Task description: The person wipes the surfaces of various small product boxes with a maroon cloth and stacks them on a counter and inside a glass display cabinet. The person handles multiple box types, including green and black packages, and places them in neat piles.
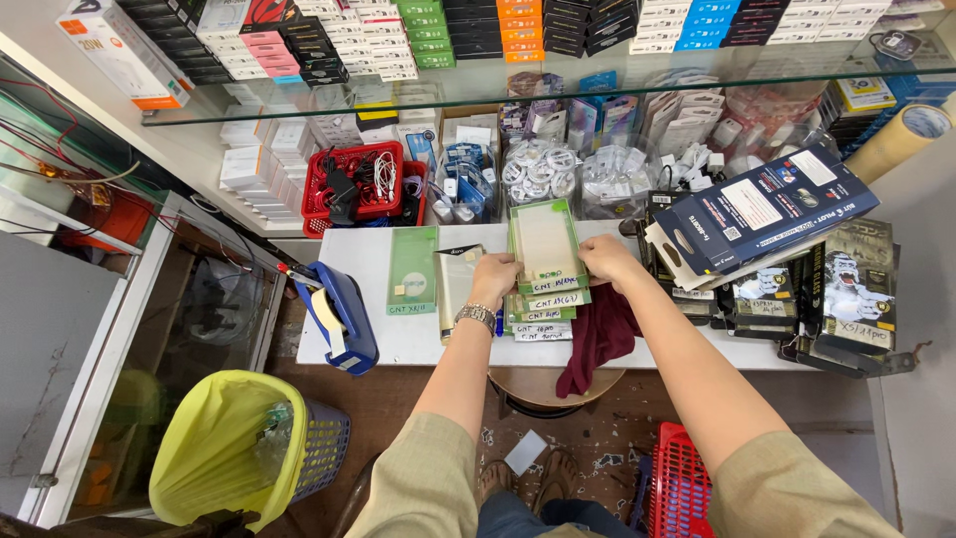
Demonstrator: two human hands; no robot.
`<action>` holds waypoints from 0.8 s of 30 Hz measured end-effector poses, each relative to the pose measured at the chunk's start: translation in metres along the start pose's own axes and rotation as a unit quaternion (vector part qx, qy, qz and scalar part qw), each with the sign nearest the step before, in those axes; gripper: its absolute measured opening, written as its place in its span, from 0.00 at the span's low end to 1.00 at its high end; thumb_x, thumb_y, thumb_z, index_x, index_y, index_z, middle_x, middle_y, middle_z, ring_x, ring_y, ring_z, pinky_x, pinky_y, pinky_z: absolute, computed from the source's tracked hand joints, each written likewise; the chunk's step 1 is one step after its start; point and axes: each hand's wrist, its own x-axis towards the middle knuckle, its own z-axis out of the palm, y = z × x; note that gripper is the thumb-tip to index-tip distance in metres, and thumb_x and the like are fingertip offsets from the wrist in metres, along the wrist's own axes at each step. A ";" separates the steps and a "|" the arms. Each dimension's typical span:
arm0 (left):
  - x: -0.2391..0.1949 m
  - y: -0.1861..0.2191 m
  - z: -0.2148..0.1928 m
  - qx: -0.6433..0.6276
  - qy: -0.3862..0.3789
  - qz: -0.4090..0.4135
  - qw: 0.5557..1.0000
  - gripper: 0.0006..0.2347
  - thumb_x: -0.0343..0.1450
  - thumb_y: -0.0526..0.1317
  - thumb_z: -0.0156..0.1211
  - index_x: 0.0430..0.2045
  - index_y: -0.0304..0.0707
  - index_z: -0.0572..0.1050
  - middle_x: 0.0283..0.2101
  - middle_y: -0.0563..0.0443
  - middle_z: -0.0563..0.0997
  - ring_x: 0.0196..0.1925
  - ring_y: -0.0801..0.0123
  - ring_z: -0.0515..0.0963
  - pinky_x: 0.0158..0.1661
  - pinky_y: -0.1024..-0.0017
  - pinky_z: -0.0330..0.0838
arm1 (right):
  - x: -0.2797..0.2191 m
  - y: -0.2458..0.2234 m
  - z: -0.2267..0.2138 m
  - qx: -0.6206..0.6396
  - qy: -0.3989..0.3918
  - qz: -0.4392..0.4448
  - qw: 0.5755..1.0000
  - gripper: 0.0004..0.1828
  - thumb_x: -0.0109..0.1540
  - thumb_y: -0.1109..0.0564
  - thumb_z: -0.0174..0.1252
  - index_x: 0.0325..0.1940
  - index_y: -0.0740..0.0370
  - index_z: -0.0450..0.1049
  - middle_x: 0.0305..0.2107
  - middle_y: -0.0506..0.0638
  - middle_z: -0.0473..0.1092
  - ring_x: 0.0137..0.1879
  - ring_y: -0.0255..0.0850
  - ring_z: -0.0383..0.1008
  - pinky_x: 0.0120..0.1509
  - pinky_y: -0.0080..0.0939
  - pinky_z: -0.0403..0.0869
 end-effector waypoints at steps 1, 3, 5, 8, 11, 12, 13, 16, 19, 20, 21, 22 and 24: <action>0.001 -0.001 0.000 -0.004 -0.001 -0.004 1.000 0.12 0.69 0.33 0.61 0.42 0.25 0.81 0.37 0.40 0.85 0.34 0.62 0.86 0.33 0.68 0.83 | 0.000 0.000 0.000 0.005 -0.001 -0.001 1.000 0.15 0.67 0.58 0.51 0.54 0.66 0.77 0.46 0.57 0.77 0.47 0.47 0.81 0.48 0.47 0.83; 0.003 -0.003 0.000 -0.011 -0.004 -0.012 1.000 0.12 0.69 0.33 0.61 0.44 0.25 0.81 0.37 0.41 0.85 0.34 0.63 0.85 0.33 0.68 0.82 | -0.001 -0.001 0.000 0.014 -0.003 -0.002 1.000 0.15 0.68 0.58 0.50 0.54 0.66 0.77 0.46 0.57 0.77 0.47 0.47 0.81 0.47 0.47 0.83; 0.004 -0.005 0.001 -0.015 0.000 -0.012 1.000 0.13 0.69 0.33 0.61 0.46 0.25 0.80 0.38 0.40 0.85 0.33 0.63 0.85 0.32 0.69 0.81 | -0.002 -0.001 0.001 0.008 0.002 0.001 1.000 0.16 0.68 0.58 0.51 0.55 0.66 0.77 0.47 0.56 0.77 0.47 0.47 0.81 0.47 0.46 0.84; 0.003 -0.008 0.003 -0.031 0.006 -0.005 0.999 0.14 0.70 0.33 0.61 0.48 0.25 0.79 0.38 0.40 0.85 0.33 0.64 0.85 0.32 0.69 0.80 | -0.004 0.002 0.003 -0.003 0.008 0.000 1.000 0.16 0.68 0.57 0.52 0.57 0.65 0.76 0.48 0.56 0.76 0.48 0.47 0.80 0.48 0.46 0.83; 0.001 -0.010 0.005 -0.037 0.028 -0.003 0.999 0.16 0.70 0.33 0.61 0.52 0.26 0.77 0.39 0.40 0.85 0.34 0.65 0.84 0.32 0.69 0.79 | -0.002 0.002 0.007 0.004 0.011 -0.006 1.000 0.17 0.67 0.58 0.52 0.58 0.64 0.75 0.48 0.56 0.77 0.49 0.47 0.80 0.48 0.46 0.83; 0.001 -0.010 0.006 -0.036 0.036 -0.005 0.999 0.17 0.70 0.33 0.62 0.53 0.27 0.77 0.39 0.41 0.85 0.34 0.65 0.84 0.32 0.69 0.79 | 0.000 0.003 0.008 0.009 0.012 -0.007 1.000 0.17 0.67 0.58 0.52 0.58 0.64 0.75 0.49 0.56 0.77 0.49 0.47 0.80 0.48 0.47 0.83; 0.001 -0.011 0.007 -0.034 0.036 -0.002 0.999 0.17 0.70 0.33 0.62 0.54 0.27 0.76 0.39 0.40 0.85 0.34 0.65 0.84 0.32 0.69 0.78 | 0.000 0.005 0.008 0.013 0.016 -0.009 1.000 0.17 0.67 0.58 0.52 0.59 0.64 0.75 0.49 0.56 0.76 0.49 0.47 0.80 0.48 0.47 0.83; 0.002 -0.015 0.010 -0.034 0.031 -0.002 0.999 0.18 0.70 0.33 0.62 0.55 0.28 0.76 0.40 0.40 0.85 0.34 0.65 0.83 0.32 0.69 0.77 | 0.001 0.011 0.010 0.014 0.023 -0.012 1.000 0.18 0.67 0.59 0.52 0.60 0.65 0.74 0.50 0.57 0.76 0.49 0.48 0.80 0.47 0.47 0.83; 0.004 -0.019 0.010 -0.045 0.025 -0.021 0.998 0.18 0.70 0.33 0.60 0.56 0.31 0.75 0.41 0.40 0.85 0.34 0.65 0.83 0.33 0.68 0.78 | 0.001 0.011 0.014 0.002 0.020 -0.012 1.000 0.20 0.66 0.59 0.53 0.62 0.65 0.73 0.50 0.58 0.75 0.49 0.48 0.81 0.46 0.47 0.83; 0.005 -0.020 0.009 -0.049 0.025 -0.029 0.998 0.19 0.70 0.33 0.60 0.57 0.33 0.75 0.41 0.41 0.84 0.35 0.66 0.83 0.33 0.68 0.78 | 0.000 0.010 0.016 0.003 0.021 -0.006 1.000 0.21 0.65 0.58 0.53 0.63 0.64 0.72 0.50 0.58 0.75 0.48 0.48 0.81 0.47 0.47 0.82; 0.006 -0.020 0.010 -0.051 0.023 -0.036 0.998 0.19 0.70 0.34 0.59 0.58 0.34 0.74 0.42 0.41 0.84 0.35 0.66 0.83 0.33 0.69 0.78 | -0.001 0.010 0.017 0.005 0.024 -0.001 1.000 0.23 0.65 0.58 0.53 0.65 0.62 0.71 0.50 0.58 0.75 0.48 0.48 0.81 0.47 0.47 0.82; 0.007 -0.020 0.010 -0.061 0.025 -0.019 0.998 0.18 0.71 0.33 0.59 0.58 0.34 0.74 0.42 0.41 0.84 0.37 0.67 0.83 0.34 0.69 0.78 | -0.002 0.010 0.019 0.005 0.023 -0.003 1.000 0.23 0.65 0.58 0.54 0.65 0.63 0.70 0.50 0.59 0.75 0.48 0.48 0.80 0.47 0.47 0.81; 0.008 -0.022 0.011 -0.080 0.025 0.013 0.996 0.18 0.71 0.33 0.58 0.58 0.32 0.75 0.43 0.42 0.85 0.39 0.69 0.85 0.36 0.71 0.80 | -0.005 0.011 0.020 0.009 0.022 -0.005 1.000 0.23 0.65 0.57 0.55 0.65 0.64 0.70 0.50 0.59 0.75 0.48 0.47 0.80 0.48 0.47 0.80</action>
